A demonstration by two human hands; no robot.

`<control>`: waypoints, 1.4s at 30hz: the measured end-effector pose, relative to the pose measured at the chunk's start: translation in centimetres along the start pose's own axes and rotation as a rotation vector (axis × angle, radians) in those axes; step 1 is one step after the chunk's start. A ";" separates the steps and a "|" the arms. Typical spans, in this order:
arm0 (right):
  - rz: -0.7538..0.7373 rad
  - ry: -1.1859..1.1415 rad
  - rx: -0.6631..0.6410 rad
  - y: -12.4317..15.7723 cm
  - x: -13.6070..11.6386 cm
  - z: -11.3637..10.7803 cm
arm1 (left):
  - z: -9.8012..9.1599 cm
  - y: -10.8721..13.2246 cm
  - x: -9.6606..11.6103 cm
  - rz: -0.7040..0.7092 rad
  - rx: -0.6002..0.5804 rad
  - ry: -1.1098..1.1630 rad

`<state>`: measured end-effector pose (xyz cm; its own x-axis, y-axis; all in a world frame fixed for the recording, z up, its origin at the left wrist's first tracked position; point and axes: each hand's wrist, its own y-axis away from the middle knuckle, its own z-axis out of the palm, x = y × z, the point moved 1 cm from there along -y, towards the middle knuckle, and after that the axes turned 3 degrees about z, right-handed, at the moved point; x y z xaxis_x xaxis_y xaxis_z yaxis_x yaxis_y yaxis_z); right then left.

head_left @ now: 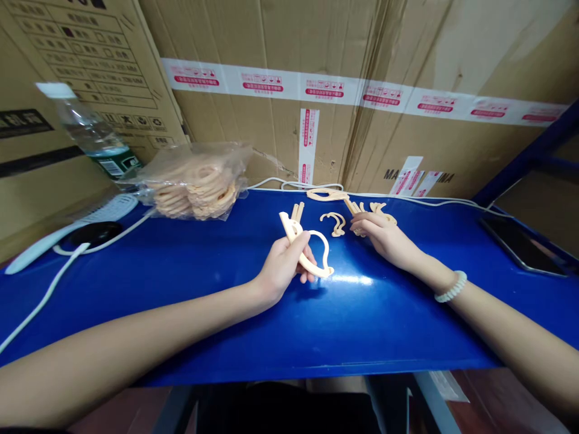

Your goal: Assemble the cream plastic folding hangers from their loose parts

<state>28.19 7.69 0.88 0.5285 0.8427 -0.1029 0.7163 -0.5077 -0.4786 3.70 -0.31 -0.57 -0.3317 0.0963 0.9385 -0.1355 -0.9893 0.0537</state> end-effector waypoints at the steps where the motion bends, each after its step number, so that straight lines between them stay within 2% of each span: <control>1: 0.011 -0.012 -0.002 0.0 0.1 0.1 | 0.0 0.0 0.0 0.006 -0.006 -0.003; 15: 0.101 0.015 -0.035 0.3 0.2 0.2 | 0.0 -0.3 0.1 -0.012 -0.020 0.019; 23: 0.109 0.073 -0.051 0.7 0.2 0.2 | -0.3 -0.4 0.1 0.042 -0.163 0.087; 26: 0.136 0.004 -0.039 0.6 -1.4 -0.1 | -0.7 -0.6 0.1 0.113 -0.166 -0.052; 30: 0.156 -0.196 0.029 0.3 -5.6 -0.8 | -1.4 -1.2 0.2 0.281 -0.193 -0.295; 34: 0.051 -0.212 -0.061 0.3 -9.0 -0.9 | -1.8 -1.4 0.1 0.406 -0.268 -0.508; 38: -0.071 -0.115 -0.085 0.5 -9.3 -0.6 | -1.7 -1.3 0.0 0.448 -0.289 -0.588; 42: -0.071 -0.087 -0.058 0.6 -8.7 -0.5 | -1.7 -1.3 0.2 0.468 -0.229 -0.614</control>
<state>24.26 -0.08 1.94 0.4361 0.8878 -0.1473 0.7771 -0.4540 -0.4359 2.25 1.13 -1.07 0.1619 -0.4655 0.8701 -0.3198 -0.8589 -0.4000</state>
